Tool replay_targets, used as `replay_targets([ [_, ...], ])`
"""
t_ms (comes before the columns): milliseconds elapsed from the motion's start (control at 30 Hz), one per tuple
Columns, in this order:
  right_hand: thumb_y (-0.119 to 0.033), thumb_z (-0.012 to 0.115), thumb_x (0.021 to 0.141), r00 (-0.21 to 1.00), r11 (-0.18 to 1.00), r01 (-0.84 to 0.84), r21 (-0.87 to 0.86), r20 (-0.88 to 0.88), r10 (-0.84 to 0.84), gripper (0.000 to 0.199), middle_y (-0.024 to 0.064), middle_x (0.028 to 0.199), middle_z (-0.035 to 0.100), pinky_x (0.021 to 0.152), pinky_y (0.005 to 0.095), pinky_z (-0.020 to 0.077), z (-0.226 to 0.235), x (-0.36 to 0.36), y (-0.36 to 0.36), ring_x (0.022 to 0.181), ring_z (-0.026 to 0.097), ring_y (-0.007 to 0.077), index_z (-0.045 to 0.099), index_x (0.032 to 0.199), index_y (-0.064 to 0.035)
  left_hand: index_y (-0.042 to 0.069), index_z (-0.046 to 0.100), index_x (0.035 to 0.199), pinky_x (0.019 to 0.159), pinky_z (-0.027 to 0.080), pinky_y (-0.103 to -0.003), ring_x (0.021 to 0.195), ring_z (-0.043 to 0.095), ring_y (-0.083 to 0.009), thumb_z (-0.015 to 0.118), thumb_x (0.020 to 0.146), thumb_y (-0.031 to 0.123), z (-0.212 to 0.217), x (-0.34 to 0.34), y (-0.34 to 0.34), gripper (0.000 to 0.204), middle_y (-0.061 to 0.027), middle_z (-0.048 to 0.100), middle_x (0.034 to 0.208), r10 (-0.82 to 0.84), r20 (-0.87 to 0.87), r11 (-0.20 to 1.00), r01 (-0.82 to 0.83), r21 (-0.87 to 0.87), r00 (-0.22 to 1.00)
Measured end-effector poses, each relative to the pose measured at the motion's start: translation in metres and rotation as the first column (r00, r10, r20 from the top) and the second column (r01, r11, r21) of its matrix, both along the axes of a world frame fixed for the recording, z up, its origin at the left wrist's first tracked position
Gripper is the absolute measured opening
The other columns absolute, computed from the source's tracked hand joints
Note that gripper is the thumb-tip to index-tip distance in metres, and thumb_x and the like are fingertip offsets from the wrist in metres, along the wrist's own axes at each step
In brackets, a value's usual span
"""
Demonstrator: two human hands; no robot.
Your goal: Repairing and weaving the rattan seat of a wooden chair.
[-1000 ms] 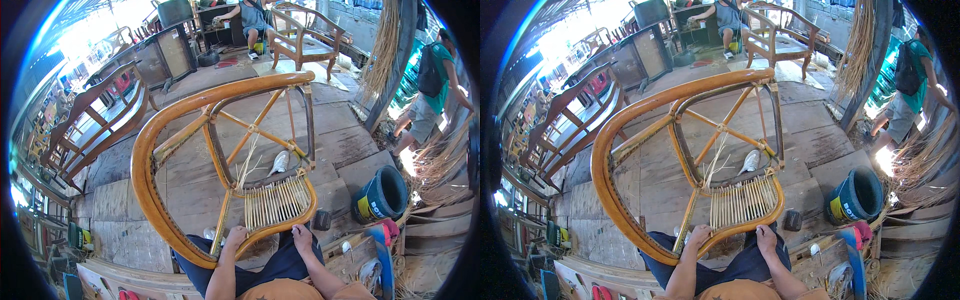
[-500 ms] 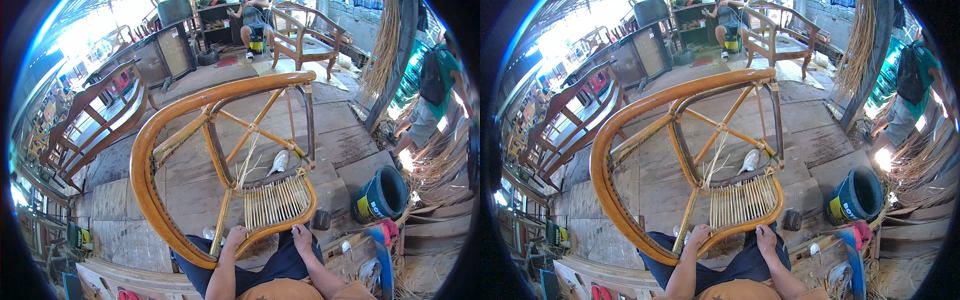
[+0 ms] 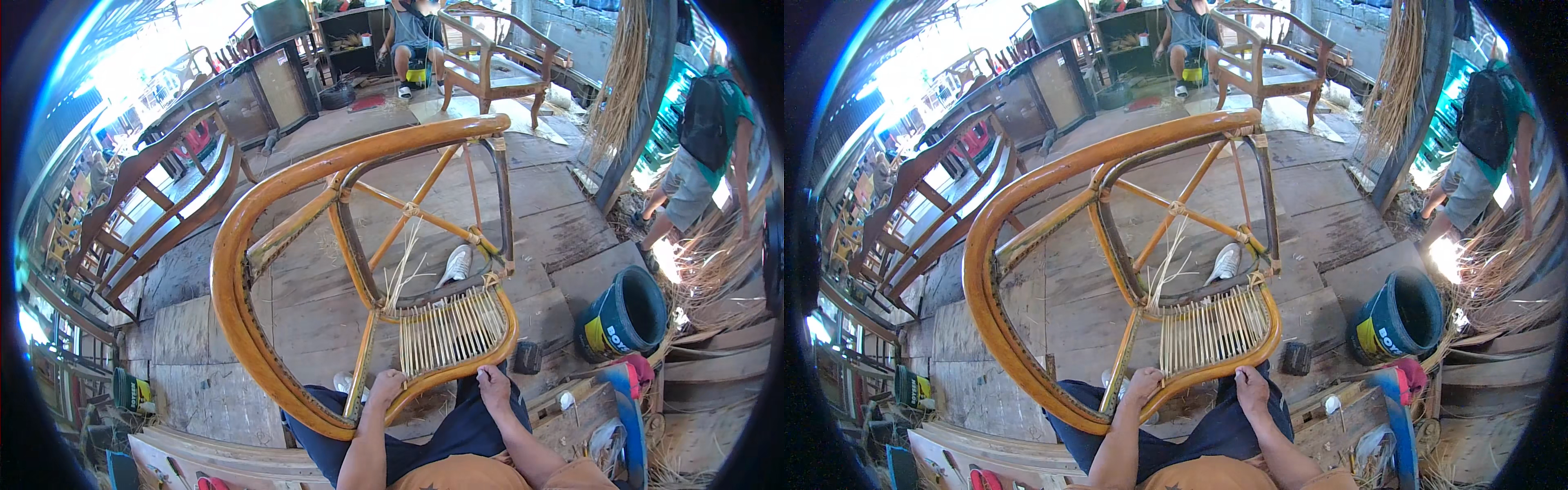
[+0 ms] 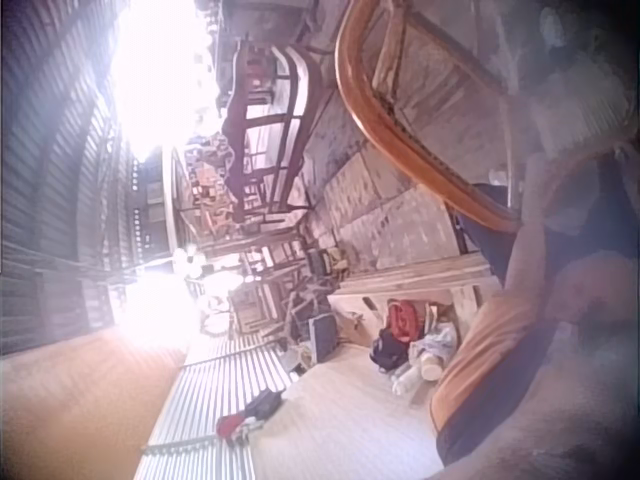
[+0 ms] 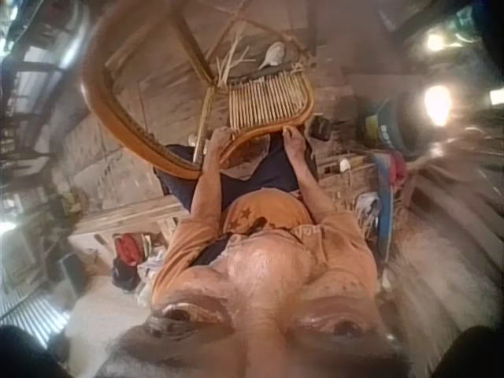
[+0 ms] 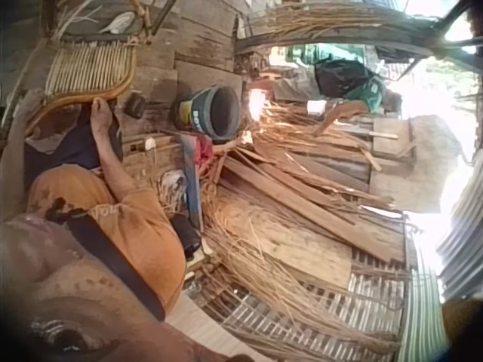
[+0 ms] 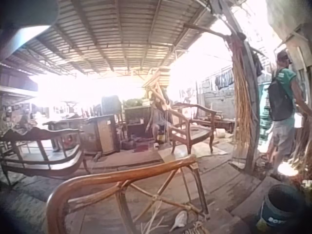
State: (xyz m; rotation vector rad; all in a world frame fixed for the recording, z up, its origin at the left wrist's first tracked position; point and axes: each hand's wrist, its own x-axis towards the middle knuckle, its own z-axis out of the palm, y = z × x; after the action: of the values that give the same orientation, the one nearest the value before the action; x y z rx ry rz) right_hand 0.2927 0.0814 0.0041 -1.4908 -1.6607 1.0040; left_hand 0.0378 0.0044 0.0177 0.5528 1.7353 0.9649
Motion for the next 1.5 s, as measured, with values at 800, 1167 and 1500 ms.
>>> replay_targets([
  [800, -0.021, 0.05, 0.089, 0.992, 0.999, -0.011, -0.047, -0.127, 0.004, 0.022, 0.0047, 0.064, 0.055, 0.054, 0.0271, 0.0419, 0.026, 0.009, 0.001, 0.057, 0.052, 0.0125, 0.056, 0.081, -0.0015, -0.002, 0.06, 0.074, 0.066, 0.044, -0.036, 0.069, 0.055, -0.0205, 0.051, 0.075, 0.013, -0.009, -0.011, 0.004, 0.017, -0.0144, 0.055, 0.067, -0.429, -0.842, 0.745, 0.655, -0.124, 0.329],
  [1167, -0.016, 0.054, 0.083, 0.965, 0.983, 0.18, -0.037, 0.201, -0.169, 0.016, 0.015, 0.087, 0.06, 0.072, 0.0357, 0.0461, 0.068, 0.165, -0.052, 0.082, 0.059, 0.0297, 0.06, 0.092, -0.004, 0.0, 0.057, 0.074, 0.061, 0.039, -0.025, 0.063, 0.048, -0.0117, 0.053, 0.077, 0.014, -0.015, -0.01, 0.009, 0.014, -0.0039, 0.053, 0.069, -0.018, 0.047, 0.998, 0.022, -0.067, 0.999],
  [1500, -0.01, 0.062, 0.075, 0.761, 0.88, 0.475, 0.009, 0.498, -0.416, 0.021, 0.0159, 0.083, 0.059, 0.071, 0.0379, 0.043, -0.01, 0.27, -0.101, 0.078, 0.055, 0.03, 0.06, 0.094, -0.0025, 0.001, 0.063, 0.087, 0.066, 0.045, -0.038, 0.08, 0.058, -0.0228, 0.046, 0.082, 0.021, -0.03, -0.023, -0.015, 0.027, -0.0144, 0.06, 0.079, -0.477, -0.737, 0.813, 0.558, -0.164, 0.479],
])
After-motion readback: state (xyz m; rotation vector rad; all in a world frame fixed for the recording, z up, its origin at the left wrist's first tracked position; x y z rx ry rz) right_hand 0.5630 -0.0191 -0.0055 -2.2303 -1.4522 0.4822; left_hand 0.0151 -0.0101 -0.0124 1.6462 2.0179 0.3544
